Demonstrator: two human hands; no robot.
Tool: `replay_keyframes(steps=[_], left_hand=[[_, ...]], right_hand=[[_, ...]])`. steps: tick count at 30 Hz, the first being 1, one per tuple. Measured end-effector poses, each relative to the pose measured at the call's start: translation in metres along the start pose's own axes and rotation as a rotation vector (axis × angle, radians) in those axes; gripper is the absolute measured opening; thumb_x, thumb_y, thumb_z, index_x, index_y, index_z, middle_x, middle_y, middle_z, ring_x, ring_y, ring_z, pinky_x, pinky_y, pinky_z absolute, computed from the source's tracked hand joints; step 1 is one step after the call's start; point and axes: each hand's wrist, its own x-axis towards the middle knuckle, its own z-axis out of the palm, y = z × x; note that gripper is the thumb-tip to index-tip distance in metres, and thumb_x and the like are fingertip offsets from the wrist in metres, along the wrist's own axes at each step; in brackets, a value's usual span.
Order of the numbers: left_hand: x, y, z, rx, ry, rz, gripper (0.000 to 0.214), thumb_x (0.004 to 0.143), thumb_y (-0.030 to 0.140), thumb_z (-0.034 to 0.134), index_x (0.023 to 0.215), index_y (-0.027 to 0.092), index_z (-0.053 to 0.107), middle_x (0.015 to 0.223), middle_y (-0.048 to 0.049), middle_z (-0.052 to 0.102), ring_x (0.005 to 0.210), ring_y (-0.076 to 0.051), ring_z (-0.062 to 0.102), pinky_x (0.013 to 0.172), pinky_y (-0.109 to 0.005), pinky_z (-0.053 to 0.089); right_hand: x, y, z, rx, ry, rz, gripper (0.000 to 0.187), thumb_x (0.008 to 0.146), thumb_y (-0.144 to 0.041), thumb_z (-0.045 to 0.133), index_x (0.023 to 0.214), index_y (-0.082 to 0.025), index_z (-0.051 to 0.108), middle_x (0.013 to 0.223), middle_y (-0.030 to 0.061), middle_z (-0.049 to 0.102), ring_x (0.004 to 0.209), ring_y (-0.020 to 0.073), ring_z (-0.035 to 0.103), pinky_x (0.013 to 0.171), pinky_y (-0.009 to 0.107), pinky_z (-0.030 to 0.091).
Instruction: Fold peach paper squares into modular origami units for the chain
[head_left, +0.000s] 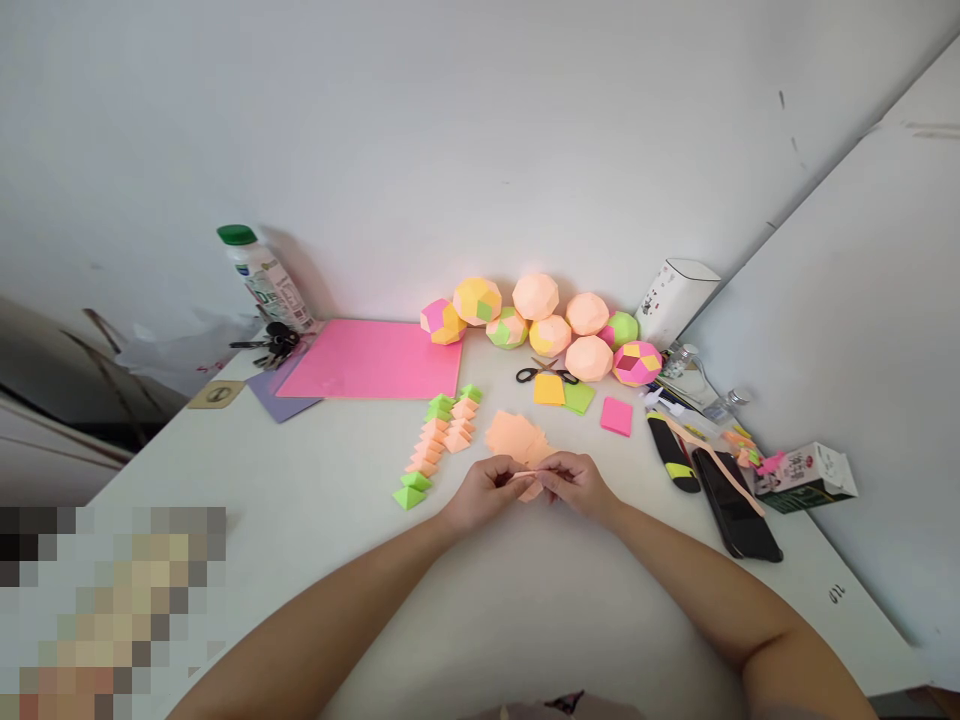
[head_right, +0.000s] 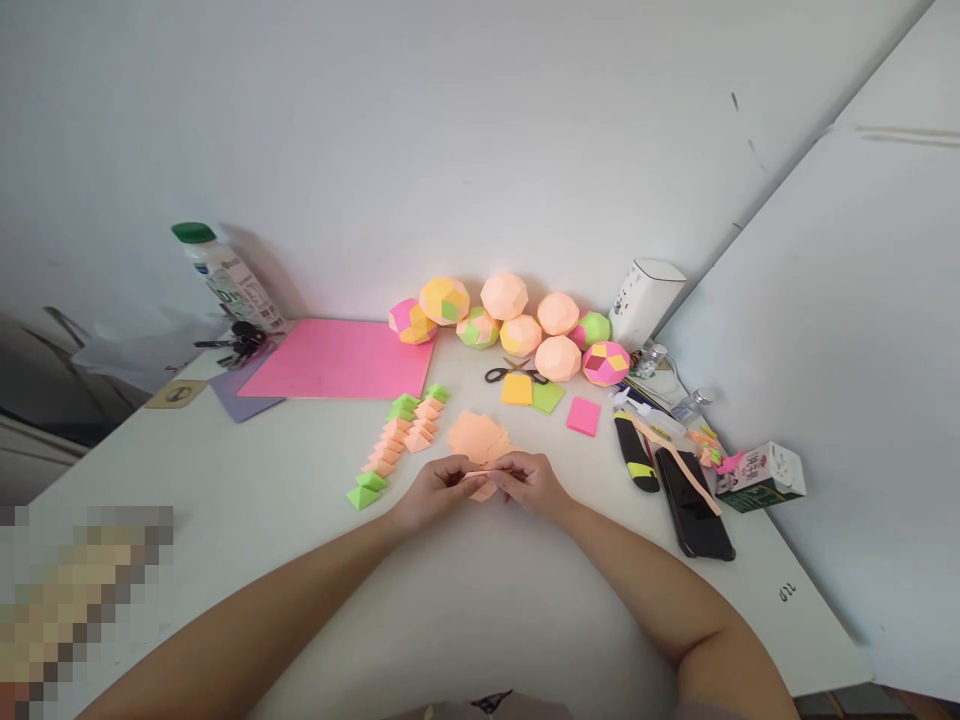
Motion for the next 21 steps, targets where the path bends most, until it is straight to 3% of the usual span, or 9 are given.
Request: replay_keyframes(steps=[21], left_hand=[[0.0011, -0.0032, -0.0026, -0.114, -0.011, -0.023, 0.028, 0.076, 0.041, 0.06, 0.065, 0.015, 0.061, 0.06, 0.0015, 0.049, 0.058, -0.011, 0.044, 0.056, -0.024, 0.036]], right_hand=[[0.0, -0.003, 0.0011, -0.02, -0.007, 0.018, 0.021, 0.079, -0.037, 0.061, 0.074, -0.017, 0.063, 0.053, -0.0023, 0.055, 0.045, 0.0095, 0.051, 0.044, 0.022, 0.045]])
